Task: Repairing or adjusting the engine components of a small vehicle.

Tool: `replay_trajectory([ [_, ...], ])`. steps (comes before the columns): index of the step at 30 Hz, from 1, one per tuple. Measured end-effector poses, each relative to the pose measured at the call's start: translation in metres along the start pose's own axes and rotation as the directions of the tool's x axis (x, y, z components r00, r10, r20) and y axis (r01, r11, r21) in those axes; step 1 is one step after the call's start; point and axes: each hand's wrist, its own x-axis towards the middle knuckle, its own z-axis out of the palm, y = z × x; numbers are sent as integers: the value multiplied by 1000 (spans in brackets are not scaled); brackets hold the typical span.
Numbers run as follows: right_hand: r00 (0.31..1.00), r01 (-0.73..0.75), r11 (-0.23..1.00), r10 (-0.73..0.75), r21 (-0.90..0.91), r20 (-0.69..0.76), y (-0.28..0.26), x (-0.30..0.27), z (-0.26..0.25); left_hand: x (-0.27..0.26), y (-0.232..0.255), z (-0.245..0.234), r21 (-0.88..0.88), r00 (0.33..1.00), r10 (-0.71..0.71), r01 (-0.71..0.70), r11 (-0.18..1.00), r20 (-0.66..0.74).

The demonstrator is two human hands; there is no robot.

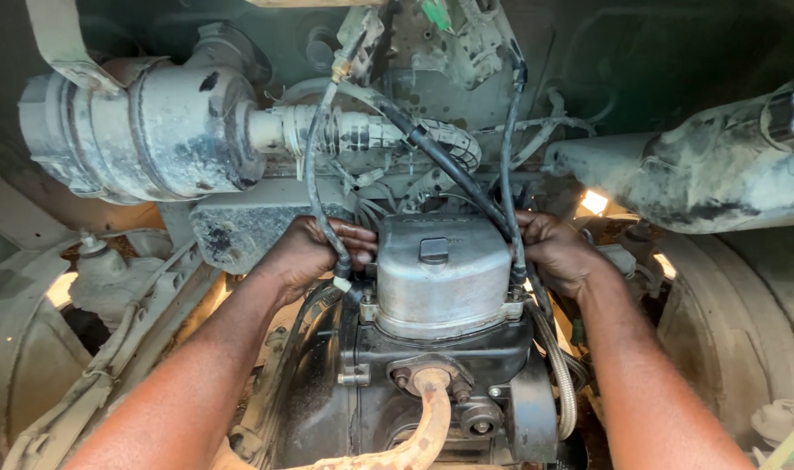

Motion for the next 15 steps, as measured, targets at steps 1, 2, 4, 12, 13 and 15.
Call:
replay_trajectory([
  [1, 1000, 19, 1000, -19, 12, 22, 7, 5, -5, 0, -1, 0, -7, 1000, 9, -9, 1000, 16],
  [2, 1000, 19, 1000, -19, 14, 22, 3, 2, 1, 4, -7, -2, -4, 1000, 9, -9, 1000, 16],
  [4, 999, 26, 998, -28, -62, -41, -5, -5, 9, 15, -20, -2, -91, 1000, -19, 18, 996, -15],
  [12, 999, 40, 999, -40, 28, 25, -7, -6, 11, -1, 2, 2, 8, 1000, -11, 11, 1000, 3],
  [13, 999, 36, 999, -36, 27, 3, -10, -10, 14, 0, 1, 4, 1, 1000, -3, 3, 1000, 5],
  [15, 998, 51, 998, -51, 35, 21, -5, -8, 6, 3, -3, 4, -8, 999, -22, 22, 1000, -22],
])
